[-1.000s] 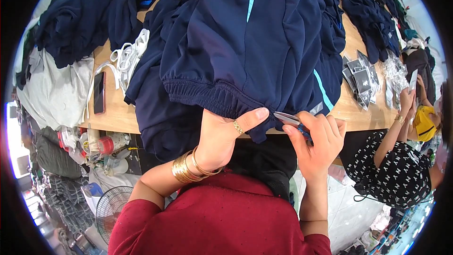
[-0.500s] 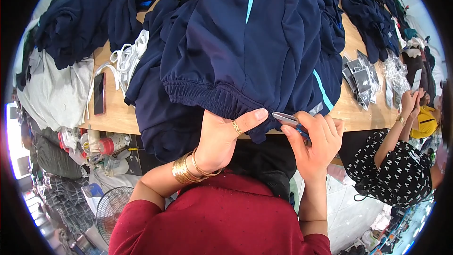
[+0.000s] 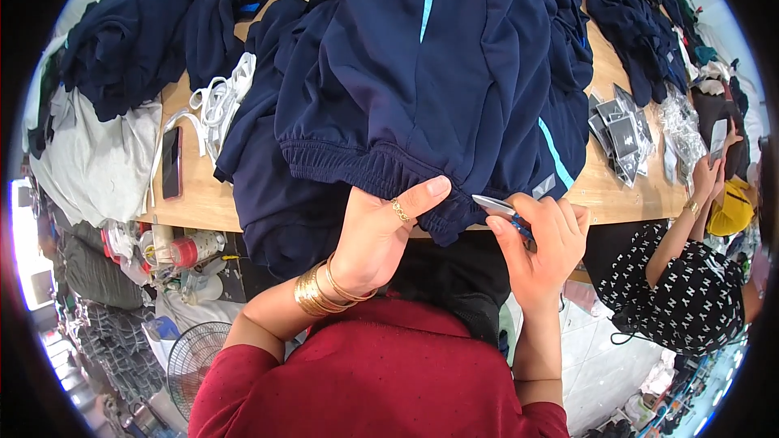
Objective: Trimming excess threads from navy blue athletic garments using thread snips.
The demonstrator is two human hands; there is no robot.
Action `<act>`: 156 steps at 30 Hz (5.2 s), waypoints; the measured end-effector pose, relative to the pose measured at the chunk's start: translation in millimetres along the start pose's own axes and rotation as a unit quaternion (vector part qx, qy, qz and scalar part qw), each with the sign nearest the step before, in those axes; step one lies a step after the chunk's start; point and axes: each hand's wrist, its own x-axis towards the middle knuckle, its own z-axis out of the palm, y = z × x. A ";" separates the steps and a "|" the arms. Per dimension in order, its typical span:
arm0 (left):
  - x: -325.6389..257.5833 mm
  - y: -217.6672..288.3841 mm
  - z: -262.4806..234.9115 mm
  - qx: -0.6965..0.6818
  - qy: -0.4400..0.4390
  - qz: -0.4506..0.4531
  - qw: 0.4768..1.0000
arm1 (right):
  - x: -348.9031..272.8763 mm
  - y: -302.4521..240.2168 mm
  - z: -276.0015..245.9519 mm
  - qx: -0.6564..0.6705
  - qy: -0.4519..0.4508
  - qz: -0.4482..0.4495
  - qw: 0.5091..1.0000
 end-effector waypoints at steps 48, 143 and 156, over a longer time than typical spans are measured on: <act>7.0 -10.0 -8.6 0.033 -0.007 -0.027 0.999 | 6.7 -10.4 25.8 0.234 0.050 0.101 0.966; 28.7 70.7 -94.7 -0.039 0.052 0.157 0.985 | -40.5 87.5 11.2 0.086 0.106 0.255 0.957; 13.6 8.2 -33.0 -0.142 -0.099 0.028 0.984 | 4.9 -7.7 77.3 0.412 0.062 0.136 0.899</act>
